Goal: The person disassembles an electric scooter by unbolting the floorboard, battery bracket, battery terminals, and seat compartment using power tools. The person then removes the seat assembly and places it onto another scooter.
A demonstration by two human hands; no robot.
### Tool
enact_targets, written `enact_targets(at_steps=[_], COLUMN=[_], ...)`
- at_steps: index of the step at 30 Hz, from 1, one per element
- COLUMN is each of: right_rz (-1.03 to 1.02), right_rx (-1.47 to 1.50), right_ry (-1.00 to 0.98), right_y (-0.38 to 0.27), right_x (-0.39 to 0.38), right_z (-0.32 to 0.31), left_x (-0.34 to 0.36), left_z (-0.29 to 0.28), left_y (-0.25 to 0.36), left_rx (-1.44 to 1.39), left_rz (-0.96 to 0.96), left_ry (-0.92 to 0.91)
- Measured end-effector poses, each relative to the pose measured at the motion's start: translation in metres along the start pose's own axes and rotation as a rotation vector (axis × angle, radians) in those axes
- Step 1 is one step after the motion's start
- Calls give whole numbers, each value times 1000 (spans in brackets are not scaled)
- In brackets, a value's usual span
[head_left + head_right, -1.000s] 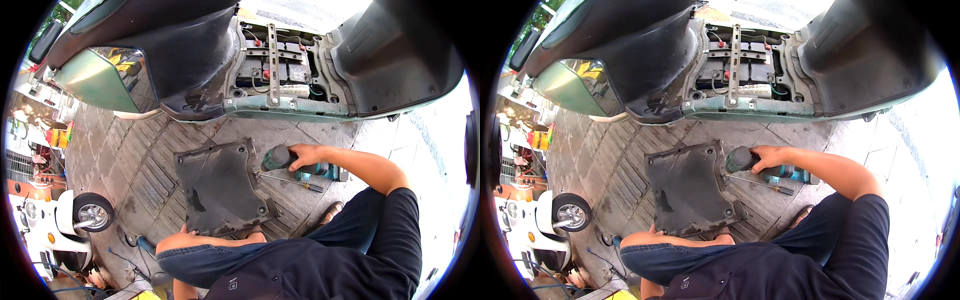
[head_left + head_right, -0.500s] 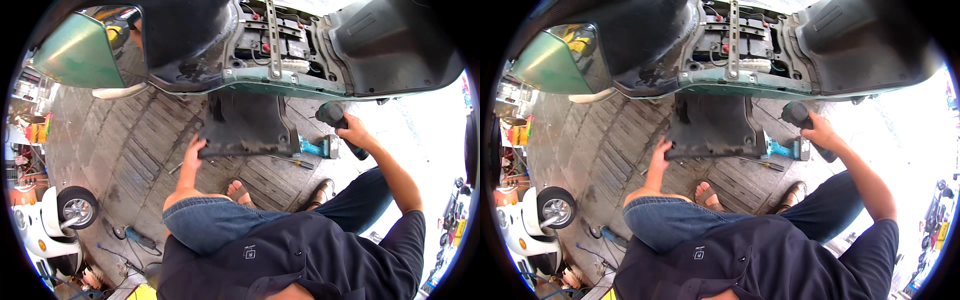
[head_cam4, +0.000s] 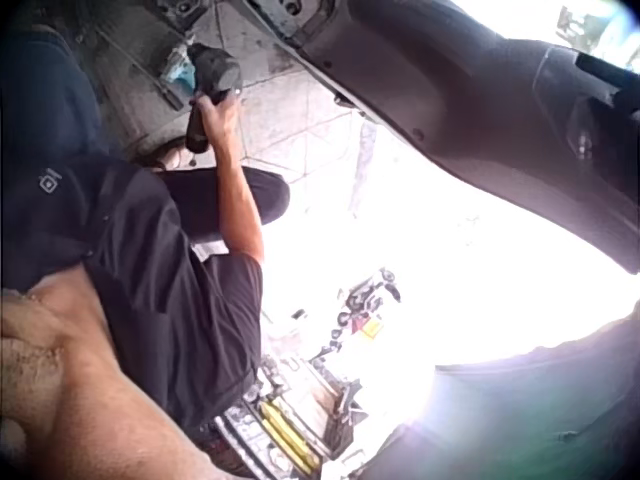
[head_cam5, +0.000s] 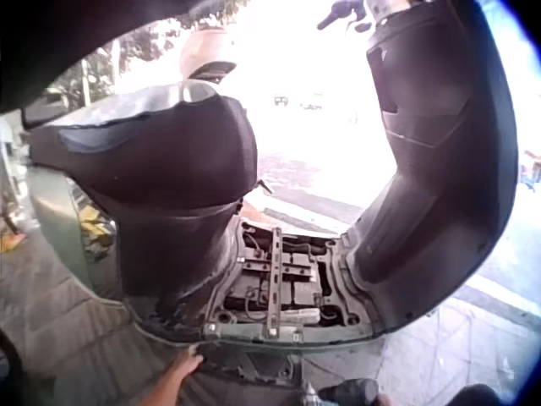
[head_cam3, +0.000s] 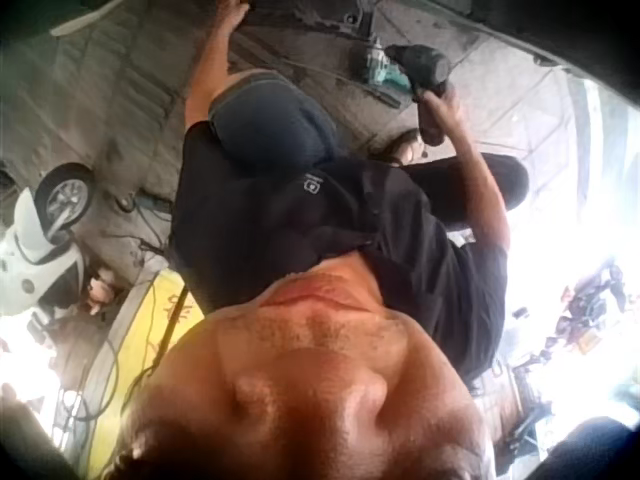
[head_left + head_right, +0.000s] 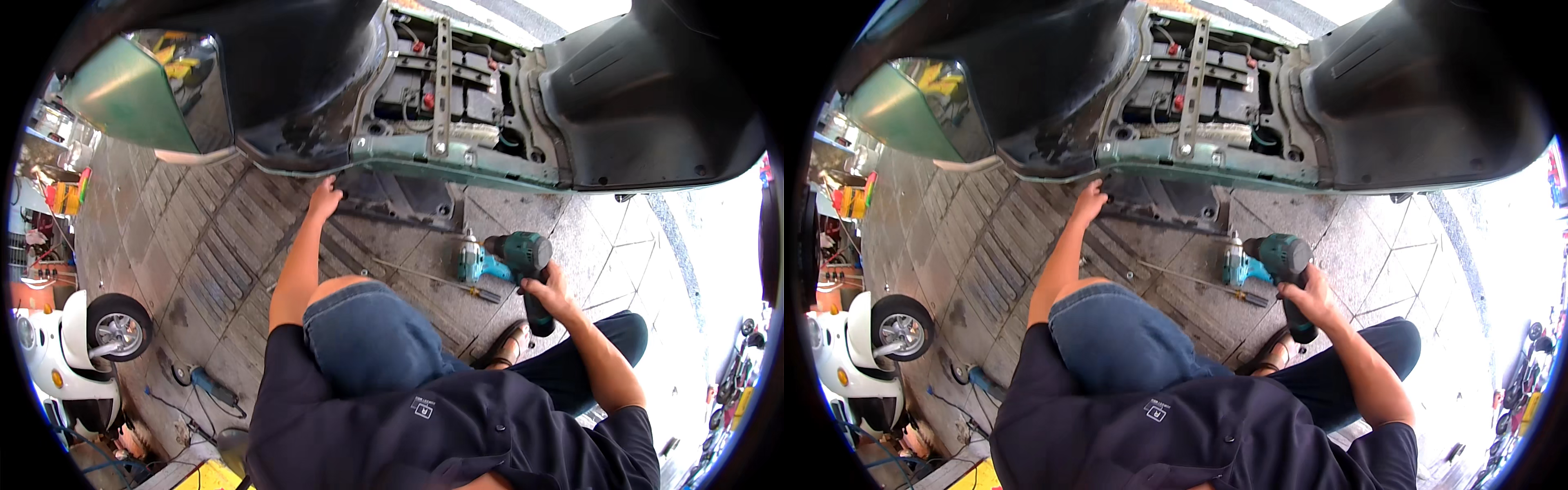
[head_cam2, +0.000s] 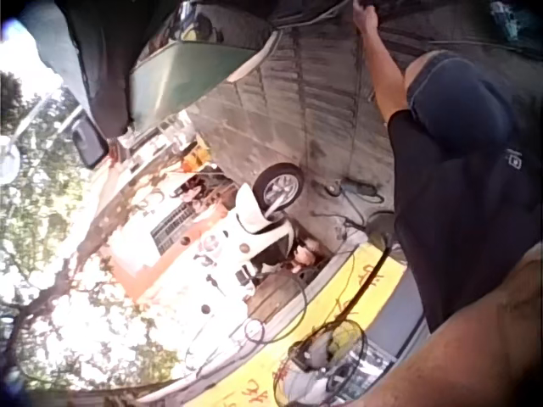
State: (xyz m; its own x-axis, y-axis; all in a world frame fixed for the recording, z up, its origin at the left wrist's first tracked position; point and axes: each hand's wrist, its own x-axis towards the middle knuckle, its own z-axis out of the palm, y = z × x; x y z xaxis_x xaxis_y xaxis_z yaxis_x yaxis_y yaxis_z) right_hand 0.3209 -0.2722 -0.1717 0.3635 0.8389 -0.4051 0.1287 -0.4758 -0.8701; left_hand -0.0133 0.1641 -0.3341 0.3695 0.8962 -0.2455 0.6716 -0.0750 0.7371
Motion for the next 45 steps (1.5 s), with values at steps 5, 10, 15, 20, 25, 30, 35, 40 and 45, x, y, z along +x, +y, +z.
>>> enact_targets(at_steps=[5,10,15,20,25,30,35,40,45], right_rz=[126,323,246,-106,-77,104,114,63,18], right_rx=[171,619,462,-276,-875,-967,-1282,-1117,-985], right_ry=[-90,-190,-509,-357,-179,-72,-128,-66,-25], right_y=[-16,-41,-38,23,25,83,97,107,122], right_x=[25,58,93,124,118,99,86,97,107], right_z=[31,132,217,227,145,36,68,62,63], left_x=[-60,-140,-160,-146,-126,-74,-53,-63,-93], left_z=[-4,22,-14,-10,-56,-60,-59,-60,-84], left_y=[55,123,88,54,31,13,2,-20,-27], left_rx=[153,-203,-93,214,291,465,518,493,-23], left_rz=[157,400,242,240,189,191,161,184,100], left_ry=[-25,-480,-502,-302,-357,-476,-531,-390,-39])
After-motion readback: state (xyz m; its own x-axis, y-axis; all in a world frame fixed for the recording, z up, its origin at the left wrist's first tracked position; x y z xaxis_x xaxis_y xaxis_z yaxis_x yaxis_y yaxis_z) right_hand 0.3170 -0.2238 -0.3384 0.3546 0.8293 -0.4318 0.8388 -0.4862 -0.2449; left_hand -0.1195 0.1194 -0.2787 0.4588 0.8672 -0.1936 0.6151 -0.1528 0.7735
